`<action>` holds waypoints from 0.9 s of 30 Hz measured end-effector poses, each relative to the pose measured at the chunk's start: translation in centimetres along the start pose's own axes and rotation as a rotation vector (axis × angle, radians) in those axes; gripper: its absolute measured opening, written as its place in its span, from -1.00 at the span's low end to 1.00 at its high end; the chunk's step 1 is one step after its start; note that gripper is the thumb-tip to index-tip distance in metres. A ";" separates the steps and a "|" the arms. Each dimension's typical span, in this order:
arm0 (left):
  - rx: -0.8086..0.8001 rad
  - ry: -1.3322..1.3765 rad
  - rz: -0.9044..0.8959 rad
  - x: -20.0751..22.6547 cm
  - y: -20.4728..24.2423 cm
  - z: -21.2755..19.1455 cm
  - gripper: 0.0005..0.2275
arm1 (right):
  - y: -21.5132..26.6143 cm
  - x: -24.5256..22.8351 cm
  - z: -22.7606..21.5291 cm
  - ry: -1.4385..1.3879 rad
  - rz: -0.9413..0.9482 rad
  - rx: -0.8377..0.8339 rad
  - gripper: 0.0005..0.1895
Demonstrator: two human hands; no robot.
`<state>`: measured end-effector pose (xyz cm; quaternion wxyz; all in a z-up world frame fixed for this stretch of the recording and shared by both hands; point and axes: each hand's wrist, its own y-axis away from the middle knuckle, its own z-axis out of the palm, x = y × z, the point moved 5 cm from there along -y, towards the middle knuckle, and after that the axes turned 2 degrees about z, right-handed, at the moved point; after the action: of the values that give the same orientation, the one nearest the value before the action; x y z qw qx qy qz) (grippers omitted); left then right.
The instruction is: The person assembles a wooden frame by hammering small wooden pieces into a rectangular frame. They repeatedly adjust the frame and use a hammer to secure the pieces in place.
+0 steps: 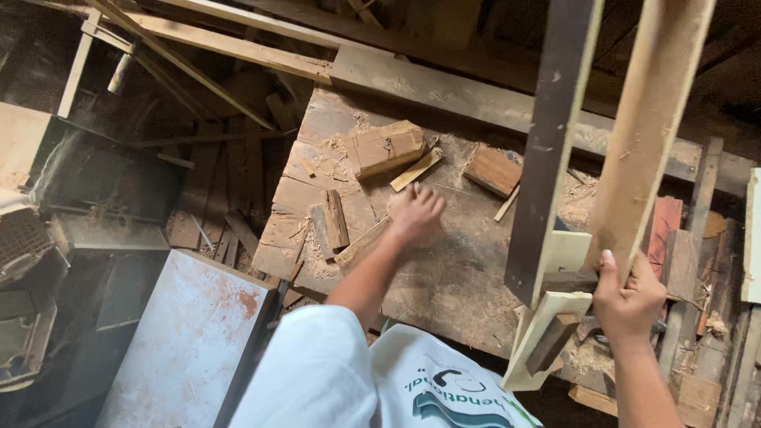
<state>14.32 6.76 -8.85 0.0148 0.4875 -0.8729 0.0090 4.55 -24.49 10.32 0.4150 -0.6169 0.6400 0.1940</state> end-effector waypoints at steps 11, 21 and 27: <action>0.628 0.214 -0.526 -11.4 7.3 -6.0 -0.73 | -0.6 2.1 1.2 0.180 -0.150 -0.024 -0.79; 0.891 1.081 -0.675 0.9 11.3 -7.2 -0.77 | -3.4 4.2 13.6 0.159 -0.249 -0.325 -0.74; 0.679 1.103 -0.964 -2.1 13.7 -3.6 -0.75 | -2.2 5.8 15.9 0.187 -0.330 -0.549 -0.59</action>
<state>3.82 15.83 -5.31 0.2968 0.7137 -0.3830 0.5058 11.89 -16.39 -2.79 0.1986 -0.8162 0.4904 0.2322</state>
